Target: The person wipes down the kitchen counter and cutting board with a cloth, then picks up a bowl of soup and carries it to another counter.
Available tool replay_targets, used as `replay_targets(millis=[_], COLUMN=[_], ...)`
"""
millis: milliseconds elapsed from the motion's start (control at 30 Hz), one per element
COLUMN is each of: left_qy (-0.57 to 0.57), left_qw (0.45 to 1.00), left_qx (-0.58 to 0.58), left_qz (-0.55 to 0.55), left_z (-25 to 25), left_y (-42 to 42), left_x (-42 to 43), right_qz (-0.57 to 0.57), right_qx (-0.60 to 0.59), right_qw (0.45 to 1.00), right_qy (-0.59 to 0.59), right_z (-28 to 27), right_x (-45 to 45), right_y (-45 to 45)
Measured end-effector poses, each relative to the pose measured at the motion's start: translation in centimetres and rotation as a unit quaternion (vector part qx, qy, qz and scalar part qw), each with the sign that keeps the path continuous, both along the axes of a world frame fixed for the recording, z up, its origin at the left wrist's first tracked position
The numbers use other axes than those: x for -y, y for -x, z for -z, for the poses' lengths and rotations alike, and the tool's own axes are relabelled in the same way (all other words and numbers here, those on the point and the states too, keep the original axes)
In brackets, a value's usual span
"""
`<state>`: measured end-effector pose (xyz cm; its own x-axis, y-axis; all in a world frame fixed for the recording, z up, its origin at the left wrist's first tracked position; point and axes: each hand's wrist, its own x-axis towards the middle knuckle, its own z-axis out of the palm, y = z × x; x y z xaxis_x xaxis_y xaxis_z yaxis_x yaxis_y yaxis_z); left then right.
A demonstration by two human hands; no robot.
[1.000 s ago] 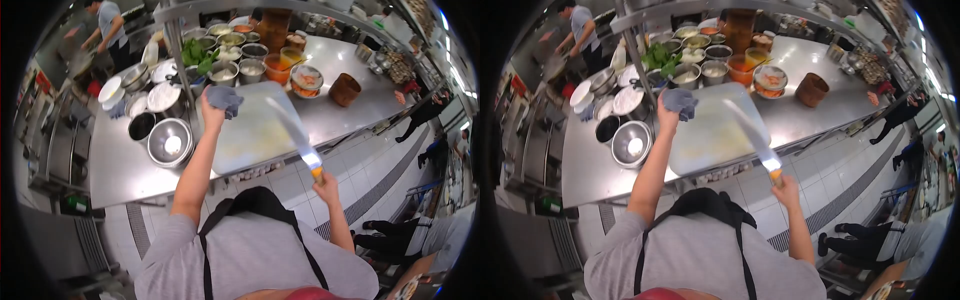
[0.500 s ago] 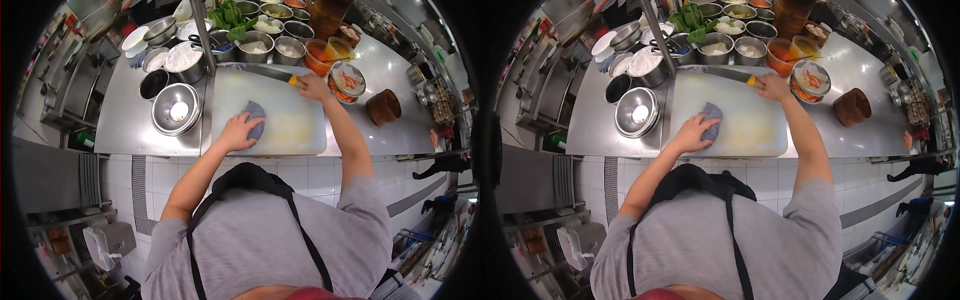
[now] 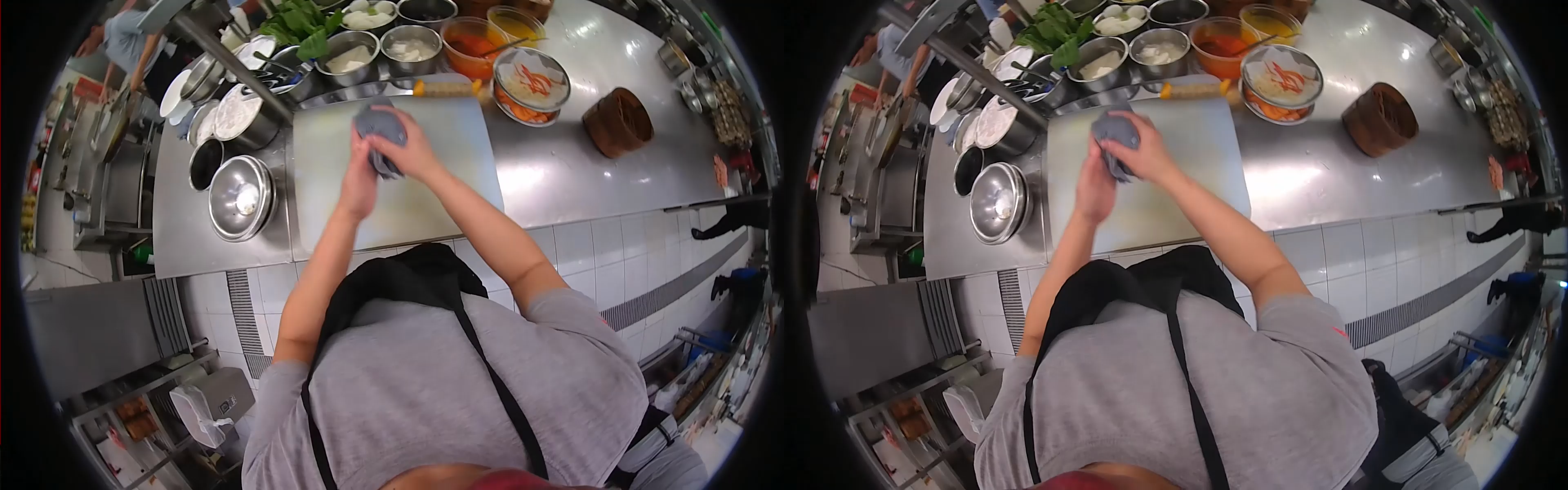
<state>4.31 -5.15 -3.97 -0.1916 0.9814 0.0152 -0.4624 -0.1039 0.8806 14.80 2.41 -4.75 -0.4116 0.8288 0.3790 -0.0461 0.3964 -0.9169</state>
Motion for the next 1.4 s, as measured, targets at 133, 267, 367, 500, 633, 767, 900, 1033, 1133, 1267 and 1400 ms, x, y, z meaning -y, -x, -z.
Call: replay_targets(millis=[133, 267, 367, 500, 633, 767, 900, 1033, 1133, 1267, 1400], left_qy=[0.071, 0.02, 0.062, 0.068, -0.014, -0.072, -0.046, -0.031, -0.066, 0.045, 0.096], left_qw=[0.969, 0.956, 0.952, 0.958, 0.953, 0.945, 0.943, 0.956, 0.911, 0.885, 0.916], left_qx=[-0.232, -0.286, -0.288, -0.277, -0.302, -0.315, -0.322, -0.264, -0.264, -0.148, -0.212], left_qz=[-0.043, -0.066, -0.082, -0.04, 0.019, 0.047, 0.075, 0.123, 0.311, 0.439, 0.326], left_z=[-1.4, 0.0, 1.1, 1.6, -0.3, -0.7, 0.3, 1.1, -0.3, -2.0, 1.1], left_y=[2.0, 3.5, 3.0, 1.3, -1.9, -4.1, -5.8, -8.6, -13.5, -24.6, -33.9], left_x=[0.9, 5.6, 8.9, 8.4, 4.4, 2.8, 3.5, 2.9, -2.0, -13.1, -22.7], right_qz=[0.065, 0.144, 0.311, 0.497, 0.268, 0.255, 0.318, 0.543, 0.646, 0.449, 0.435], right_qx=[0.41, 0.411, 0.496, 0.554, 0.36, 0.445, 0.368, 0.053, -0.126, -0.184, -0.148], right_qw=[0.874, 0.886, 0.809, 0.668, 0.889, 0.841, 0.869, 0.831, 0.749, 0.838, 0.833], right_qy=[-0.252, -0.156, -0.049, -0.007, -0.096, -0.171, -0.093, -0.108, 0.073, 0.248, 0.308], right_z=[0.4, 3.2, 4.0, 4.3, 7.1, 6.1, 3.4, -2.1, 0.6, 5.4, 3.9], right_x=[-5.3, -1.6, -1.4, -0.7, 4.2, 9.0, 2.7, -8.0, -15.1, -16.9, -12.0], right_y=[-0.8, -11.5, -25.3, -34.2, -28.1, -25.7, -30.1, -36.7, -44.4, -47.8, -45.8])
